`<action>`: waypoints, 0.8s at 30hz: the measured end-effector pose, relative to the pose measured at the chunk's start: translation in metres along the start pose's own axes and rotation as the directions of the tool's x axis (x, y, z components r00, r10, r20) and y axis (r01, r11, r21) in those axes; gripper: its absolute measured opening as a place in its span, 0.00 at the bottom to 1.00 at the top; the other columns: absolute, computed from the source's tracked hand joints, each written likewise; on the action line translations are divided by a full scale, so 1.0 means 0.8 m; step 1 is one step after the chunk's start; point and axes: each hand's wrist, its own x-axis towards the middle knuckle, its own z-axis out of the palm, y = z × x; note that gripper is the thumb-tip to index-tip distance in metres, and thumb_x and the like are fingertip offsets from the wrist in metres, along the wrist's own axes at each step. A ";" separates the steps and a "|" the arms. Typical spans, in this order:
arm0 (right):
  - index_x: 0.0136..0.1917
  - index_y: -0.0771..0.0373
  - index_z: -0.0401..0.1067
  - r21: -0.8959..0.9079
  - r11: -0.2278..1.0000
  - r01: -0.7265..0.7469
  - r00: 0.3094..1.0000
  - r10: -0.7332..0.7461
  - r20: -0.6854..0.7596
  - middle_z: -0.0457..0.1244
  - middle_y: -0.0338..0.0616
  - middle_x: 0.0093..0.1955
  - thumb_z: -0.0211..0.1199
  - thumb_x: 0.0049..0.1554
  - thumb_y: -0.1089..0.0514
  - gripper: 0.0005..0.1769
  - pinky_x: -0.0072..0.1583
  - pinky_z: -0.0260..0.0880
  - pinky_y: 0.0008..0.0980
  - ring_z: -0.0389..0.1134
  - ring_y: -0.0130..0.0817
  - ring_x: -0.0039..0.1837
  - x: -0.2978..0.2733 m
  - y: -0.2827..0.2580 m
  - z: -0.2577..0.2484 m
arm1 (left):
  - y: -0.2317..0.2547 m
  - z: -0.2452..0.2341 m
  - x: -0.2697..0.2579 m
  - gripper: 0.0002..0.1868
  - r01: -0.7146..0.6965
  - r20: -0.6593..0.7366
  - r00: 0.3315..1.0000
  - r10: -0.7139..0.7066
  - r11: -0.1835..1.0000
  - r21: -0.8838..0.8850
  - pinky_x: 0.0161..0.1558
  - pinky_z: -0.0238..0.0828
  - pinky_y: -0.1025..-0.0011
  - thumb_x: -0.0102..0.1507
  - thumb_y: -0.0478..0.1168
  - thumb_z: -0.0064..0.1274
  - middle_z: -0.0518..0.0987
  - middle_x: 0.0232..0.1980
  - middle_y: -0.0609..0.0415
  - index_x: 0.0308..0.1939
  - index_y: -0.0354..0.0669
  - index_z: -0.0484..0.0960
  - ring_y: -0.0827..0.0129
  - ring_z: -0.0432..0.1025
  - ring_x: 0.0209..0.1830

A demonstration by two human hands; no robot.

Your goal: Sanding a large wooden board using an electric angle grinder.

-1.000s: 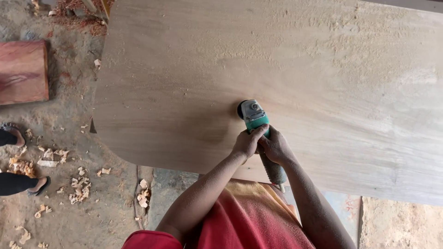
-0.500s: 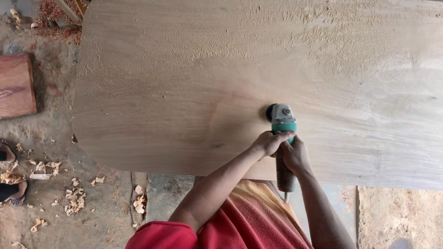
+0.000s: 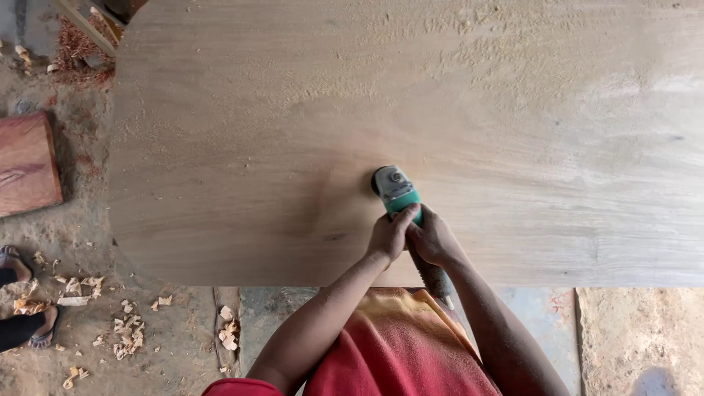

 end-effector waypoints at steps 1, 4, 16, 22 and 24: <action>0.62 0.62 0.69 0.001 1.000 -0.004 1.000 0.004 -0.004 0.72 0.56 0.49 0.58 0.59 0.44 0.25 0.53 0.73 0.45 0.75 0.49 0.51 -0.003 0.015 -0.011 | -0.003 0.017 0.002 0.38 0.001 0.005 1.000 -0.001 1.000 0.001 0.38 0.81 0.70 0.58 0.69 0.52 0.86 0.41 0.44 0.47 0.35 0.83 0.65 0.82 0.38; 0.62 0.61 0.70 0.018 0.999 -0.027 0.997 0.029 -0.076 0.72 0.57 0.48 0.58 0.58 0.44 0.25 0.53 0.74 0.45 0.76 0.49 0.50 -0.010 0.056 -0.046 | -0.008 0.066 0.012 0.38 0.010 0.069 0.997 -0.015 0.997 0.072 0.41 0.79 0.70 0.59 0.70 0.51 0.86 0.40 0.45 0.46 0.36 0.84 0.65 0.82 0.39; 0.61 0.62 0.72 0.224 0.959 -0.175 0.924 0.239 -0.298 0.72 0.53 0.46 0.57 0.60 0.48 0.21 0.50 0.73 0.41 0.74 0.41 0.46 -0.039 0.213 -0.188 | -0.007 0.279 0.066 0.40 -0.086 0.364 0.931 -0.036 0.945 0.315 0.42 0.75 0.70 0.56 0.75 0.48 0.85 0.38 0.47 0.42 0.40 0.85 0.65 0.80 0.38; 0.62 0.64 0.73 0.465 0.880 -0.099 0.879 0.297 -0.374 0.69 0.47 0.45 0.56 0.63 0.48 0.21 0.47 0.70 0.35 0.68 0.31 0.44 -0.037 0.300 -0.257 | -0.009 0.396 0.116 0.45 -0.111 0.499 0.856 -0.136 0.894 0.434 0.37 0.75 0.68 0.54 0.77 0.48 0.85 0.34 0.44 0.39 0.33 0.87 0.63 0.80 0.33; 0.61 0.65 0.72 0.551 0.831 -0.069 0.845 0.342 -0.411 0.68 0.44 0.45 0.56 0.64 0.46 0.22 0.46 0.68 0.34 0.66 0.29 0.43 -0.037 0.299 -0.274 | -0.011 0.431 0.135 0.47 -0.140 0.531 0.821 -0.209 0.828 0.542 0.33 0.75 0.66 0.54 0.77 0.49 0.81 0.30 0.45 0.41 0.31 0.87 0.62 0.79 0.31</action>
